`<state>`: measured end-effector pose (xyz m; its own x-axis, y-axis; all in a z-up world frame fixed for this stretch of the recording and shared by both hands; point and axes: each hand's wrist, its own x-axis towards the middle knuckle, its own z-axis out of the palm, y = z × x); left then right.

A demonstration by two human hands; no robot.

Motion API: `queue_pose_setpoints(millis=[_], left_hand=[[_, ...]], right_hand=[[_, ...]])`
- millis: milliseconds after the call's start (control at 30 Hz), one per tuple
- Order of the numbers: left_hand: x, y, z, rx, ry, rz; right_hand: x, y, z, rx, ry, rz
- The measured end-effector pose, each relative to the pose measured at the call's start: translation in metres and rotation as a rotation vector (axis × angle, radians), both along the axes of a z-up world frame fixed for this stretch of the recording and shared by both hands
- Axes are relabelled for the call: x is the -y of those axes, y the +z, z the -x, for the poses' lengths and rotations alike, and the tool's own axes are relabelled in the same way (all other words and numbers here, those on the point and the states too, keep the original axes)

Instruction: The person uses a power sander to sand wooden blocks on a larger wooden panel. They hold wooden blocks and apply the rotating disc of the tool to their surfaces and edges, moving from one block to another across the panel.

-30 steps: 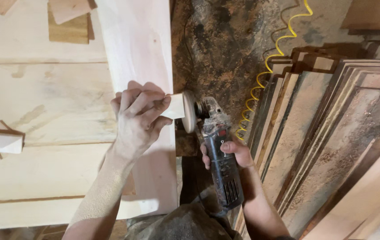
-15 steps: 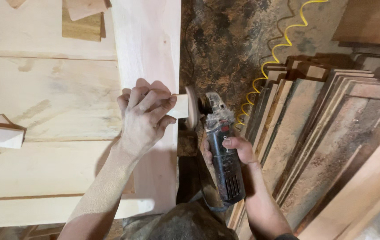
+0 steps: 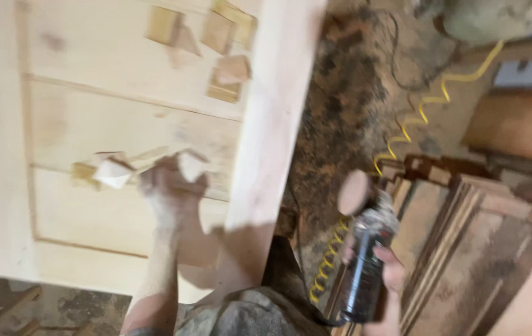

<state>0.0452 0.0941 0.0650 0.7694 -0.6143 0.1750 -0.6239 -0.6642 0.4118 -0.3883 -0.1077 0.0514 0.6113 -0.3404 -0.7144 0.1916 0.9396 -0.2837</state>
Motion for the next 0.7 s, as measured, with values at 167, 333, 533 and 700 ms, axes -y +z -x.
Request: queue_pose_setpoints(millis=[167,333,533,700], left_hand=[[-0.052,-0.004,-0.036,0.245,0.201,-0.176],[0.062,-0.039,-0.036,-0.019,-0.041,-0.141],[0.140,-0.034,-0.068,-0.131,-0.136,-0.214],[0.140,-0.041,-0.090,-0.066,-0.206,-0.084]], right_hand=[[0.009,-0.007,0.038,0.113,0.101,-0.071],[-0.007,-0.011,0.023,0.280,0.061,-0.043],[-0.045,0.020,0.024,-0.095,-0.110,-0.115],[-0.047,0.013,0.028,0.193,0.000,0.040]])
